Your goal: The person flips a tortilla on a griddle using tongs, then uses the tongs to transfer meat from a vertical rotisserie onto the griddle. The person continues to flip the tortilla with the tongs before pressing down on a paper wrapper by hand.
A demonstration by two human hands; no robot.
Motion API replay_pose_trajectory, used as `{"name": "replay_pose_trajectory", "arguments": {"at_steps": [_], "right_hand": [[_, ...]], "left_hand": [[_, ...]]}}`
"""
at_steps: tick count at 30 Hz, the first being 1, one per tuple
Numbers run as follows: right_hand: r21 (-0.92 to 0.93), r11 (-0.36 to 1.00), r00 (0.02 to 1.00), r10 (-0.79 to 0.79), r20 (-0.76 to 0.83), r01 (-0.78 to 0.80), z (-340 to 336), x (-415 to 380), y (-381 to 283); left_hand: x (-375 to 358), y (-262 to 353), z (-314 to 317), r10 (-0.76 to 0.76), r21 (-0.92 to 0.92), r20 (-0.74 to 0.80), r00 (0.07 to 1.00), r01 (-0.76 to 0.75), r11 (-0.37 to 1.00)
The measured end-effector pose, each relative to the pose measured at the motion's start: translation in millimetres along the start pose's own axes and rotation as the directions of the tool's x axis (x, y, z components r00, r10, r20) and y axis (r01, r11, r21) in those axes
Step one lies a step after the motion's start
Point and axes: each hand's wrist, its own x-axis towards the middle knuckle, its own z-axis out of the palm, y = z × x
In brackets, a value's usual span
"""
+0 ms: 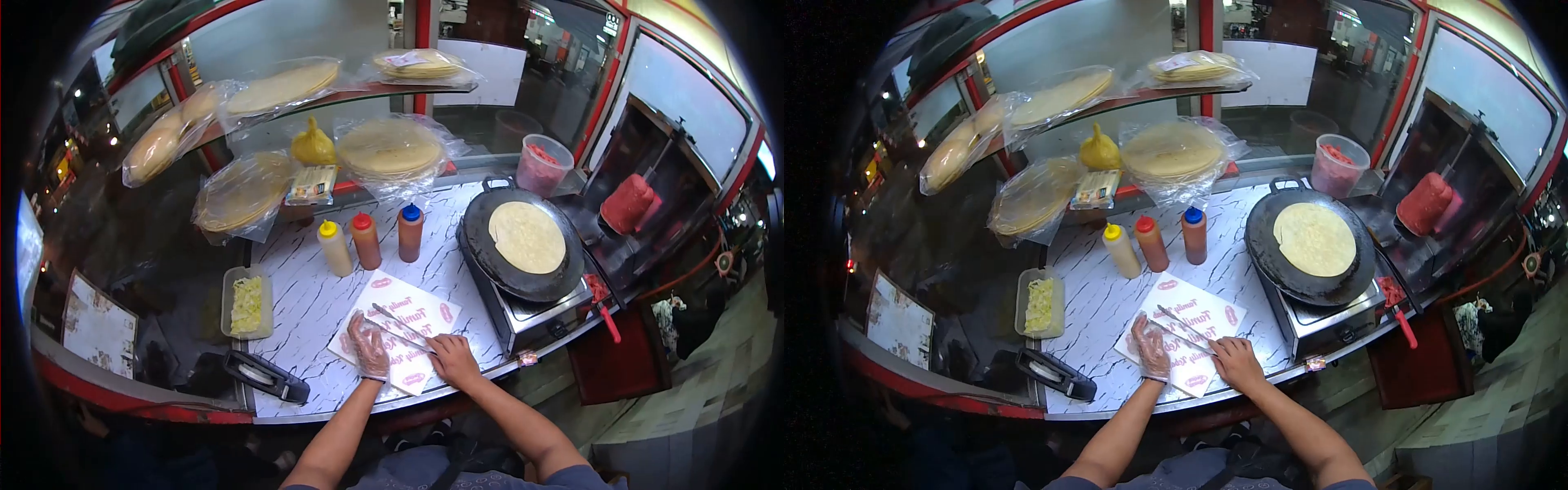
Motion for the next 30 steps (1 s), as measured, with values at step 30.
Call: {"name": "replay_pose_trajectory", "arguments": {"at_steps": [30], "right_hand": [[0.015,1.000,1.000,0.009,0.005,-0.009,1,0,0]], "left_hand": [[-2,6,-3,-0.019,-0.021,0.003,1.000,0.019,1.000]]}}
